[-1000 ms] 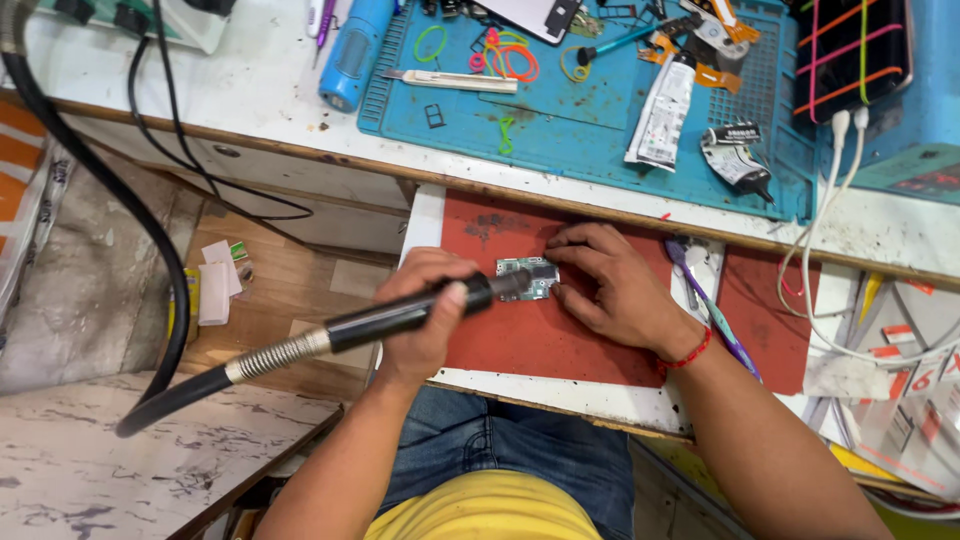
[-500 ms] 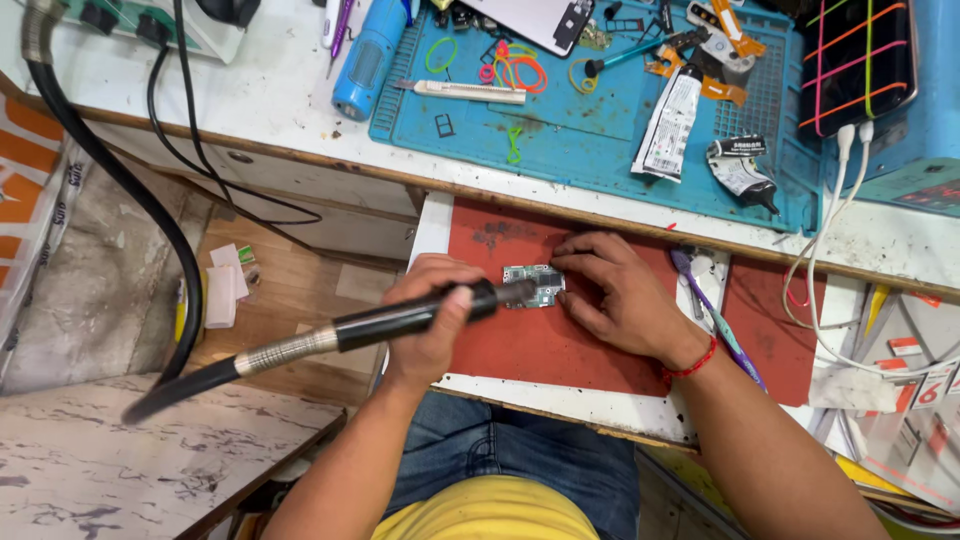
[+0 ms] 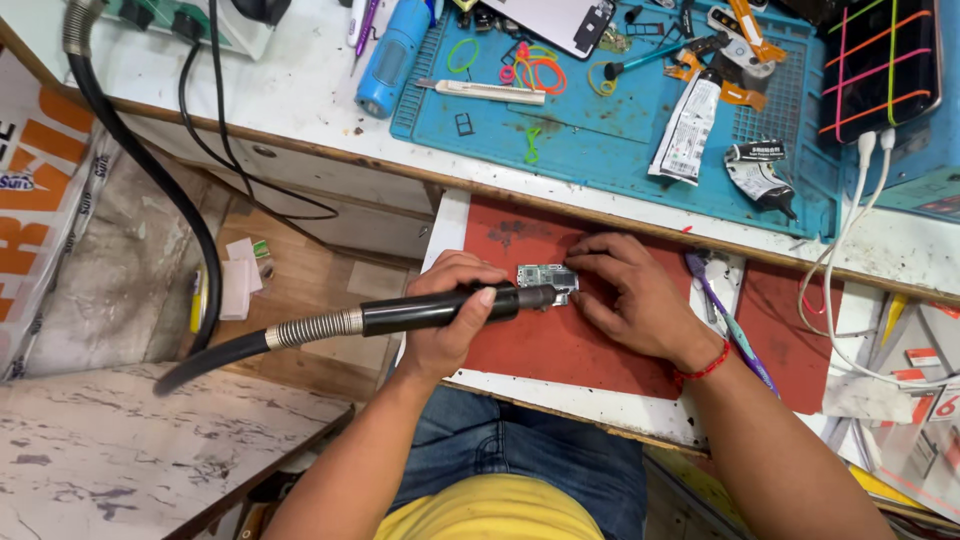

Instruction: The person uses a hot air gun to apply heat to a small circuit board placed on a red mat. They hold the board steady with one hand while directing the hot air with the other, focusing on specific areas of the board throughout the clip.

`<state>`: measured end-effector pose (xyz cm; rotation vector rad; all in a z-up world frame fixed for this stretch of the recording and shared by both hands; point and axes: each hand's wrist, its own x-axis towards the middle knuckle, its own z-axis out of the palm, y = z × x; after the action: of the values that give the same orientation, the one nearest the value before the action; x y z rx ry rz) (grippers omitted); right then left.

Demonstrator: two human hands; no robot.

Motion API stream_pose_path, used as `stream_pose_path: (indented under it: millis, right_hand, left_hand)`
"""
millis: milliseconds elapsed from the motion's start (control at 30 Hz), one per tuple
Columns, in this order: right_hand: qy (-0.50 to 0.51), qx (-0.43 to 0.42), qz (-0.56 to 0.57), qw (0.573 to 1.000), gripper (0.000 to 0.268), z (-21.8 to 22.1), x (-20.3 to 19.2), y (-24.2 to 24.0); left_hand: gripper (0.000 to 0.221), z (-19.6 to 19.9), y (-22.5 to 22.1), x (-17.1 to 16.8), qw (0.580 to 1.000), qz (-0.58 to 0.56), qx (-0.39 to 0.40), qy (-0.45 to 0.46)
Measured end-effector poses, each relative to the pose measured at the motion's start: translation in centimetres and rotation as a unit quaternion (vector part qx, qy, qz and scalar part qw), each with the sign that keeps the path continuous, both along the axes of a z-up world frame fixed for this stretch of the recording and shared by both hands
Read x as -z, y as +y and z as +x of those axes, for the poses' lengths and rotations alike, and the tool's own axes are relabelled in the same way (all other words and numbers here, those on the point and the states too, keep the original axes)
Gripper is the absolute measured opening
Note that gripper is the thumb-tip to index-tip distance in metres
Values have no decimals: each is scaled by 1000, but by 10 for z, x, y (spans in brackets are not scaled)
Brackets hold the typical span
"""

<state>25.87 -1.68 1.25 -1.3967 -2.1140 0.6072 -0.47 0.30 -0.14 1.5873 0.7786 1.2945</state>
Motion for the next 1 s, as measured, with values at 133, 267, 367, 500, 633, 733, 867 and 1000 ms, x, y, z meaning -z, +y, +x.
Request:
stream_pose_path:
  millis: [133,267,367,500,633,733,867,1000]
  right_hand:
    - [8,-8,4,1000,38,2,-2,0]
    - [-5,-5,-6,1000,38,0,0,-1]
    - [-4,-2,3,1000,38,2,0,-1]
    - [6,-7,-13,1000,40,2,-1,-1]
    - [14,-8,-12,1000,38,2,-2,-1]
    - [12,-9,-13,1000,38,2,-1,-2]
    - [12,-8,-7,1000,38,3,-3,3]
    - [11,-13,-10,1000,38,4,-2,-3]
  left_hand:
    - [20,5,9,-4,1000,-8,4,-20]
    - [18,2,4,-4,1000,19,7,-4]
    - [20,5,4,-2,992,-84,-68,-59]
    - [20,3,3,-2,1000,16,0,-3]
    - [20,2,4,-3,1000,-6,-13,2]
    - [20,4,2,-3,1000,-4,-24,-14]
    - [20,5,4,-8,999,-13,-30,7]
    - [20,3,2,-8,1000,-8,-7,-11]
